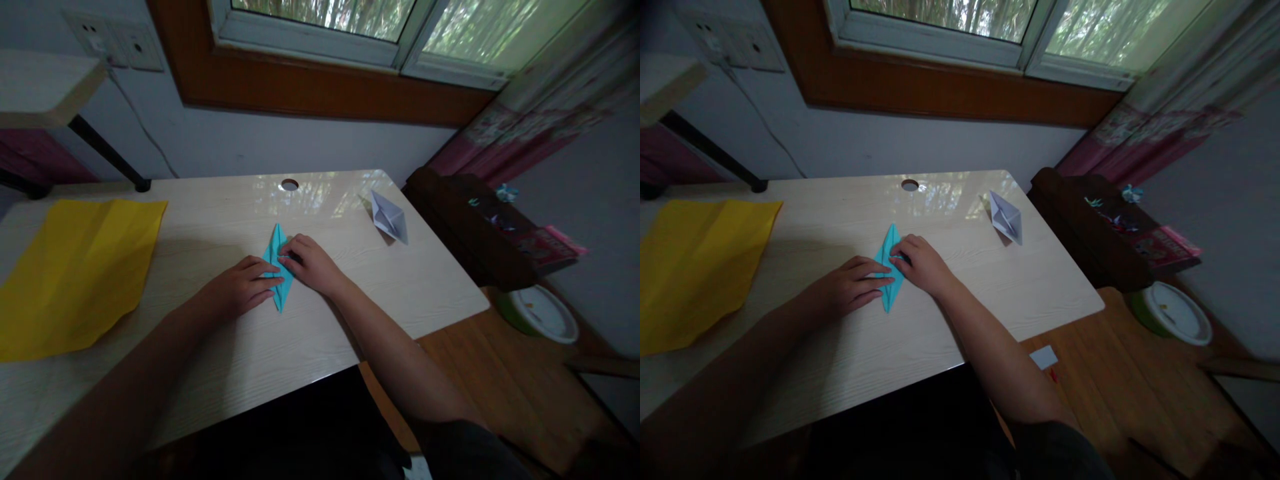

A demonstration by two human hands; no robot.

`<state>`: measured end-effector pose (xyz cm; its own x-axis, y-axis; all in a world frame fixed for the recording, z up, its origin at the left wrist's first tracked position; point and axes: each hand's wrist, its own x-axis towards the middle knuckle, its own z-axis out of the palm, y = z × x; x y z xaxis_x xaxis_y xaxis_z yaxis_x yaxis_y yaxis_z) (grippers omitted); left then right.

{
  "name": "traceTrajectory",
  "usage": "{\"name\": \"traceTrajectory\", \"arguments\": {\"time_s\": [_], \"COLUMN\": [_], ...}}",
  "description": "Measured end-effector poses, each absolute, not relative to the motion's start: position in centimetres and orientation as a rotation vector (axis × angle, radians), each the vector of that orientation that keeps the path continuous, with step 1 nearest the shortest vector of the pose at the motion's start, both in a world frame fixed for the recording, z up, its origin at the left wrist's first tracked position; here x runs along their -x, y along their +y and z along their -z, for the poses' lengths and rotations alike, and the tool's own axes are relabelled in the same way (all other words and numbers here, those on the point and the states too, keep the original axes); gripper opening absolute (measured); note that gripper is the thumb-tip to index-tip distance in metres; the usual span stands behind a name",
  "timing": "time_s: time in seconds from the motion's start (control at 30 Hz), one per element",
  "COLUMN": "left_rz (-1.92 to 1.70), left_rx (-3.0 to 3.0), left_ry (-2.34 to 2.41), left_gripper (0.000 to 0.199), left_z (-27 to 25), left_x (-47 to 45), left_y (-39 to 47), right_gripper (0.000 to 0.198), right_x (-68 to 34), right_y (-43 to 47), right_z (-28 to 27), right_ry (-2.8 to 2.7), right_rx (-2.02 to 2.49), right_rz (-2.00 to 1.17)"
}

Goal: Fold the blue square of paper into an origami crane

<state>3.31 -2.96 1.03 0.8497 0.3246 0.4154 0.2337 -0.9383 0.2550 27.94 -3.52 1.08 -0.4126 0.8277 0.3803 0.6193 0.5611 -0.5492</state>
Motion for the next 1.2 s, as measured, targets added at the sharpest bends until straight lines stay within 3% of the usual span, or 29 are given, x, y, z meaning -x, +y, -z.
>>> {"name": "traceTrajectory", "arguments": {"time_s": [1.2], "left_rz": [-0.661], "left_rx": [-2.867], "left_ry": [0.412], "left_gripper": [0.029], "left_z": [-1.04], "left_x": [-3.18], "left_y": [-2.97], "right_gripper": [0.005], "right_x": [-27.25], "right_y": [-3.02], "right_z": [-0.71], "right_ry": [-2.078], "right_rx": [1.287], "right_rz": [-0.475]}}
